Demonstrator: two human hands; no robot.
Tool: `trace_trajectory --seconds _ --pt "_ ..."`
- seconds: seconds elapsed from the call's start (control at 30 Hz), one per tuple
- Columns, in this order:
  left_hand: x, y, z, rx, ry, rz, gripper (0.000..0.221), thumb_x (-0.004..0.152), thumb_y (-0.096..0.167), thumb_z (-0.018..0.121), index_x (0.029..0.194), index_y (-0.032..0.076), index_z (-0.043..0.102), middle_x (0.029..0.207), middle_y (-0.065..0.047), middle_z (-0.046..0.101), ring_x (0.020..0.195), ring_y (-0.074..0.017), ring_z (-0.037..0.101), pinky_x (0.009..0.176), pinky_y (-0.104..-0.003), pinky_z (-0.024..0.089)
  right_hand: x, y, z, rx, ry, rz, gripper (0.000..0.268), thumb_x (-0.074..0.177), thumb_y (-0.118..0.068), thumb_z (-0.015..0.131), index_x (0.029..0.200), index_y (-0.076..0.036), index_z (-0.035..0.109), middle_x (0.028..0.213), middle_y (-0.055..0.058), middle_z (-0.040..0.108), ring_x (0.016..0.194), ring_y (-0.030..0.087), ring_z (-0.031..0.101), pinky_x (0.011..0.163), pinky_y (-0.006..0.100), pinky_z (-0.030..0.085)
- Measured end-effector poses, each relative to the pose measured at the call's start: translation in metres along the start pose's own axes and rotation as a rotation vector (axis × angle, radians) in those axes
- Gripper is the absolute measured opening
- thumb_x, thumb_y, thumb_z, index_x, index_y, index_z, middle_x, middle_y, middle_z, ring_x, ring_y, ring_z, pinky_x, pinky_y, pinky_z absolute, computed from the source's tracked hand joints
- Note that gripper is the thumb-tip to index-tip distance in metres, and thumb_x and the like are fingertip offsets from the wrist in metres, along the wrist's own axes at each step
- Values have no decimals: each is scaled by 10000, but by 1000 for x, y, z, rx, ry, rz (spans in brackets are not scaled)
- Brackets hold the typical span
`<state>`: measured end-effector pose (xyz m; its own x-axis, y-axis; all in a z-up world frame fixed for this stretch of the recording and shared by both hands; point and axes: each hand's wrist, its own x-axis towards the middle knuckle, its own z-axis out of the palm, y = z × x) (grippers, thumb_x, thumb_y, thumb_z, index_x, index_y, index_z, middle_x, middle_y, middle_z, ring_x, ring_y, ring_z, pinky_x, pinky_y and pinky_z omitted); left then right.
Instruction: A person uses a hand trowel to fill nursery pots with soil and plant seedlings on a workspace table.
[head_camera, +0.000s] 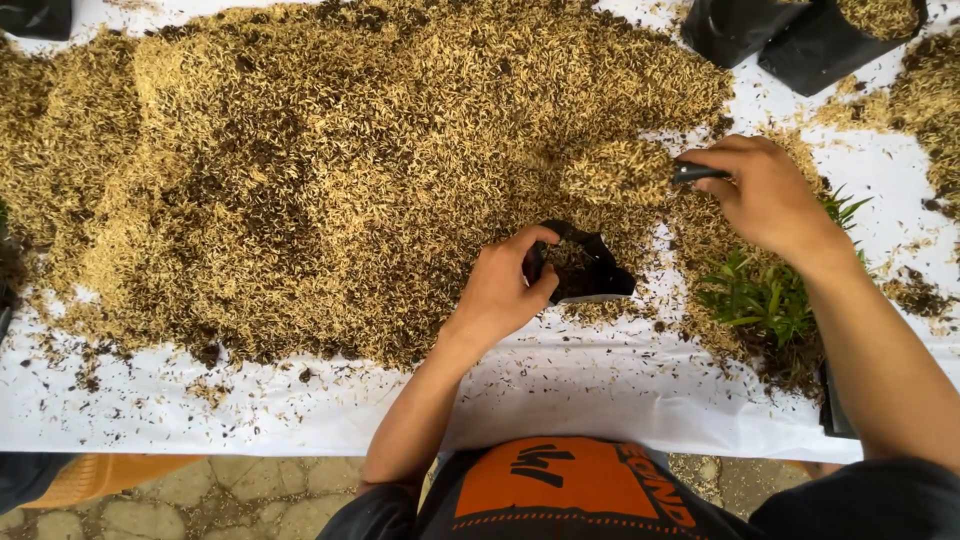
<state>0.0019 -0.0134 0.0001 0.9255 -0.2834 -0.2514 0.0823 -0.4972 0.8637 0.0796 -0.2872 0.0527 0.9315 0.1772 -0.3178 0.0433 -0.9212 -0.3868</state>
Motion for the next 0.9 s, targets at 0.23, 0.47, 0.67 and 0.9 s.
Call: trace_trajectory --seconds 0.23,0.47,0.67,0.9 --pt "8 6 -3 -3 -47 -57 561 850 55 670 1392 86 524 789 -49 638 575 -122 558 474 -281 502 -26 13 -14 -40 70 -217 392 962 -95 634 1352 -77 663 1219 136 689 1203 353 556 1151 585 347" --pt "9 10 -10 -100 -79 -69 591 843 28 662 1405 1 481 806 -70 632 651 -163 594 509 -296 504 -55 -11 -19 -191 79 -297 413 940 -59 636 1350 -95 665 1185 125 721 1109 324 639 1129 555 434" --pt "8 9 -4 -89 -102 -26 678 817 -28 687 1440 -42 419 928 -127 667 710 -184 631 543 -278 565 -73 -38 -7 -494 56 -276 624 827 140 572 1369 -162 638 1225 107 713 1169 327 660 1139 522 488" --pt "2 31 -4 -57 -126 12 643 796 -101 648 1398 -46 430 836 -122 673 603 -170 615 473 -250 548 -80 -67 33 -1003 183 -389 510 770 -27 761 1261 -108 651 1037 28 709 961 174 650 874 318 489"
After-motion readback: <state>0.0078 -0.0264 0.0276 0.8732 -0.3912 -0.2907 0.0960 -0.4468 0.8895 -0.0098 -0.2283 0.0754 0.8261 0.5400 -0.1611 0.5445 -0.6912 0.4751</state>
